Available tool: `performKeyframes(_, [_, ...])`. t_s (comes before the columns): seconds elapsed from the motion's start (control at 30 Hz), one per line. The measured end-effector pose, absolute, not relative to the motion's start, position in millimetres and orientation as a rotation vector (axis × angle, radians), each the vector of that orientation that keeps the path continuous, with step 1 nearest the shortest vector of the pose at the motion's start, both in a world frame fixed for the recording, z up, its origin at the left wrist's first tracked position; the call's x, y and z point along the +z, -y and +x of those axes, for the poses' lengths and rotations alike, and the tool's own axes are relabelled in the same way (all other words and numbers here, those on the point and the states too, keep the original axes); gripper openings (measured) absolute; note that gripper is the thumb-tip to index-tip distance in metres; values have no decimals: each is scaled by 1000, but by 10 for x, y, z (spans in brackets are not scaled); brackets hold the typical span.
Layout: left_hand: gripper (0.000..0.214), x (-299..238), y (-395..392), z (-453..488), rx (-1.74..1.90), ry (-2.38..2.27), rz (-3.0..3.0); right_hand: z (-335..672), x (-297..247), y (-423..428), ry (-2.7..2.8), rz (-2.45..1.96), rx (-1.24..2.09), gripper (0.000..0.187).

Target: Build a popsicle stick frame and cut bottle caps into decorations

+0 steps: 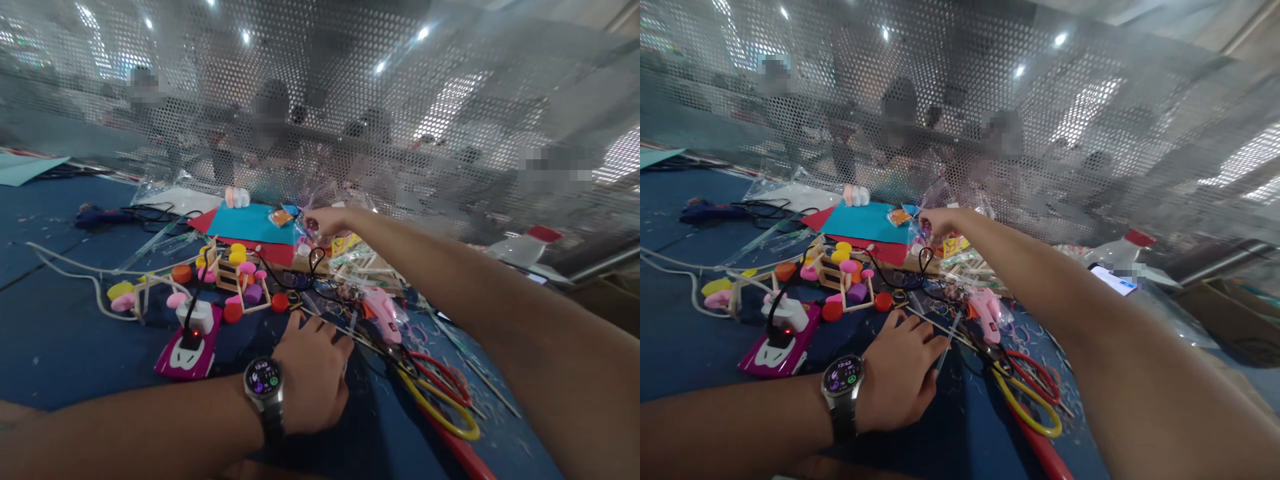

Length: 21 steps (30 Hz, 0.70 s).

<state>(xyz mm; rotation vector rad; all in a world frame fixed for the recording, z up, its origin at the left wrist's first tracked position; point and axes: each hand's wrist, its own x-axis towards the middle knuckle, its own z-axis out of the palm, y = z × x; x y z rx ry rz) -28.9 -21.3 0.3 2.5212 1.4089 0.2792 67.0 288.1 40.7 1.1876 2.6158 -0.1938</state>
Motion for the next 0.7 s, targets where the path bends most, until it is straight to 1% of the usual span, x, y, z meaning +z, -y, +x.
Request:
performKeyframes(0.37, [31,-9,202,-296,278,-1386,2516,608,338,-2751,-2633,1268,89,36])
performKeyframes(0.53, [31,-29,200,-293,293,-1391,2520,591,357,-2763,-2589,1239,117,34])
performKeyframes(0.7, [30,-53,205,-294,336,-1398,2538,580,374,-2777,-2570,1221,71,34])
